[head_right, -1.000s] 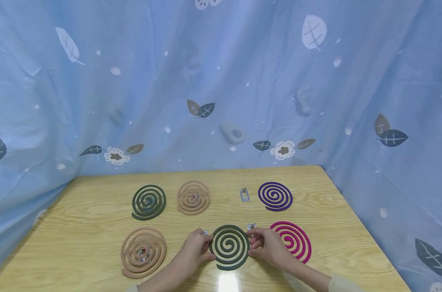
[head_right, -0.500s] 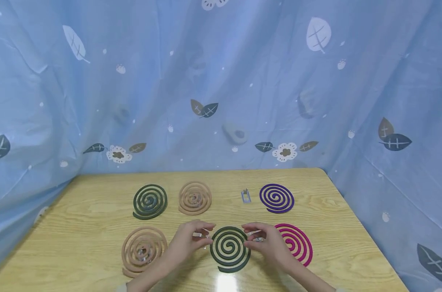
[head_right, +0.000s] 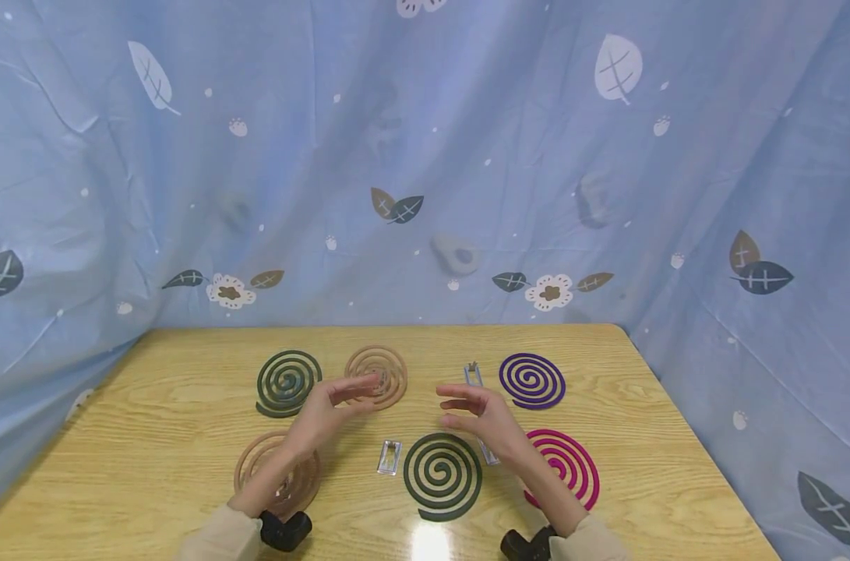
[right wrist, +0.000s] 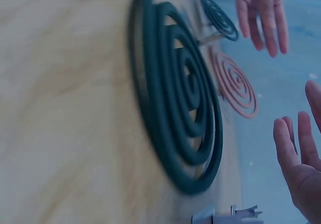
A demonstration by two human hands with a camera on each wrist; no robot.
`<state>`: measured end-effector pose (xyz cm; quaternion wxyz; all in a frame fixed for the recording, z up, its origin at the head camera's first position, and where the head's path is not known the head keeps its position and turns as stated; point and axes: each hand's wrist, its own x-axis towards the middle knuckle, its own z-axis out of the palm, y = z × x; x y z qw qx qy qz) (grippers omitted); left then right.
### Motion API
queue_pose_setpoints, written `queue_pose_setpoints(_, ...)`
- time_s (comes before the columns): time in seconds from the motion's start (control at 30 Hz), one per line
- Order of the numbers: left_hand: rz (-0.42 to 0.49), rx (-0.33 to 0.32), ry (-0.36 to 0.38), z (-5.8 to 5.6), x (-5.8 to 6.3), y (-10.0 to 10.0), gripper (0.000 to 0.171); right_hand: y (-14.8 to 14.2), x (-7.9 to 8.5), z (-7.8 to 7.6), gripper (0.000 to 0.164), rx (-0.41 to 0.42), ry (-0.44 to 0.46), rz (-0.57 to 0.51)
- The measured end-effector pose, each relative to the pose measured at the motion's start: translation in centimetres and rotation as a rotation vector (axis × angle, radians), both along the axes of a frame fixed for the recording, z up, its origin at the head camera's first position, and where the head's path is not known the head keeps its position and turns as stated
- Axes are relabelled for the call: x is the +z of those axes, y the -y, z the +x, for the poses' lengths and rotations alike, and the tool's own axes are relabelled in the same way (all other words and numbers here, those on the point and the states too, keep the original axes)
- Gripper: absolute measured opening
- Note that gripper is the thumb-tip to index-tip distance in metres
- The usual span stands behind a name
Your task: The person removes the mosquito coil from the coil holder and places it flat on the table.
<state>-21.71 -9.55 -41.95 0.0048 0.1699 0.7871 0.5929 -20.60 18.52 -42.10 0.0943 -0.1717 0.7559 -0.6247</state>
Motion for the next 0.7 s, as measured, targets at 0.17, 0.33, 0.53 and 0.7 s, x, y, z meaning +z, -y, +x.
queue_pose_setpoints(0.17,0.037,0.036,0.017,-1.6,0.0,0.8,0.040,1.3,-0.4,-1.8,0.046,0.023,0.018,-0.040)
queue_pose_setpoints(0.33,0.055,0.053,0.047,-2.9,0.3,1.0,0.041,2.5,-0.5,-3.5,0.048,0.056,0.041,-0.044)
queue_pose_setpoints(0.53,0.016,0.065,0.042,-4.1,0.5,1.4,0.043,3.6,-0.6,-5.3,0.050,0.096,0.083,-0.049)
queue_pose_setpoints(0.7,0.006,0.131,0.057,-4.7,0.3,1.7,0.041,4.2,-0.8,-6.3,0.053,0.125,0.116,-0.076)
